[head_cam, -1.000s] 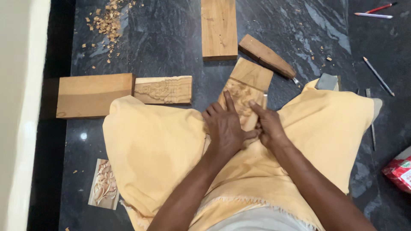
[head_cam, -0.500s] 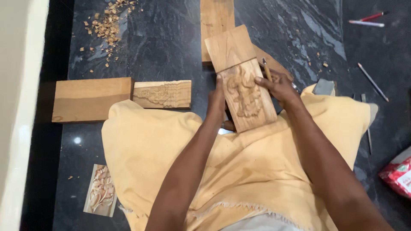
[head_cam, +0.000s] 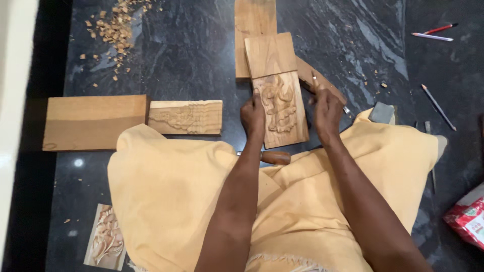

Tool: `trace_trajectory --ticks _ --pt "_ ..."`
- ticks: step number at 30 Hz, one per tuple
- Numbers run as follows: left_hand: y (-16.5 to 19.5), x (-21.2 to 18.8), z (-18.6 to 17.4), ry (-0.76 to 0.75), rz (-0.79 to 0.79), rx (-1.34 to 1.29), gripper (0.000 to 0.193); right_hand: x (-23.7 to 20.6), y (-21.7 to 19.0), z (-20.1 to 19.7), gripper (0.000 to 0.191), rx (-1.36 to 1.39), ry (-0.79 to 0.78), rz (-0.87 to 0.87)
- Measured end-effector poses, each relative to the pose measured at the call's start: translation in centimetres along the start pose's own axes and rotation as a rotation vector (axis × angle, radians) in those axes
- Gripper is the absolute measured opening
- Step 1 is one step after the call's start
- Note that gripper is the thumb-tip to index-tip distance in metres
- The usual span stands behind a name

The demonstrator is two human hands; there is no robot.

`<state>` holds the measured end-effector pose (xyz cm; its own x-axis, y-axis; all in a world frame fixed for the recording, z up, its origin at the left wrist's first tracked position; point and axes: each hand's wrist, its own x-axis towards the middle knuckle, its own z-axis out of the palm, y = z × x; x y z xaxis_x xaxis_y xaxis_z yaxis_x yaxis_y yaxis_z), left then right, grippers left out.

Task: The person carves a wooden block using a chisel and mallet. They repeatedly strike the chisel to remove wood shavings and refine the carved design on the block's surface.

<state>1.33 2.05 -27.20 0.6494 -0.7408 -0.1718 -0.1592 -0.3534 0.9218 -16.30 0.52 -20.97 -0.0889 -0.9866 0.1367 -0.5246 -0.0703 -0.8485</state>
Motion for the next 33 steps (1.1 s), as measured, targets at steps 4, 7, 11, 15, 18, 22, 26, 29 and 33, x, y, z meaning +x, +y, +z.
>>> trace_trajectory --ticks 4,7,11,15,18,22,26,29,33 --pt "-0.6 0.4 0.2 -0.065 -0.116 0.032 0.068 -3.6 0.3 -0.8 0.034 0.033 -0.163 0.141" --pt "-1.0 0.3 1.5 0.012 -0.103 0.045 0.067 -5.6 0.3 -0.3 0.026 0.138 -0.279 0.211" --pt "-1.4 -0.9 4.1 0.283 -0.022 0.079 0.062 -6.1 0.5 0.6 0.035 -0.159 -0.233 -0.03" --pt "-1.5 -1.3 5.3 0.335 -0.043 0.071 0.061 -6.0 1.2 1.4 0.037 -0.339 -0.184 -0.104" --pt "-1.4 -0.9 5.2 0.267 -0.069 -0.059 0.06 -6.2 1.8 1.3 0.036 -0.164 -0.193 -0.041" --pt "-2.0 -0.1 5.3 0.287 0.014 -0.066 0.06 -6.2 2.1 1.1 0.03 -0.087 -0.196 -0.038" --pt "-2.5 -0.6 6.2 0.314 0.005 -0.088 0.059 -6.5 1.4 1.4 0.032 -0.189 -0.208 0.008" --pt "-2.8 -1.1 7.0 0.36 -0.021 -0.095 0.06 -7.0 1.1 2.0 0.042 -0.194 -0.169 0.027" --pt "-2.8 -1.3 7.2 0.349 -0.068 -0.069 0.063 -7.7 1.3 2.6 0.043 -0.187 -0.153 0.026"
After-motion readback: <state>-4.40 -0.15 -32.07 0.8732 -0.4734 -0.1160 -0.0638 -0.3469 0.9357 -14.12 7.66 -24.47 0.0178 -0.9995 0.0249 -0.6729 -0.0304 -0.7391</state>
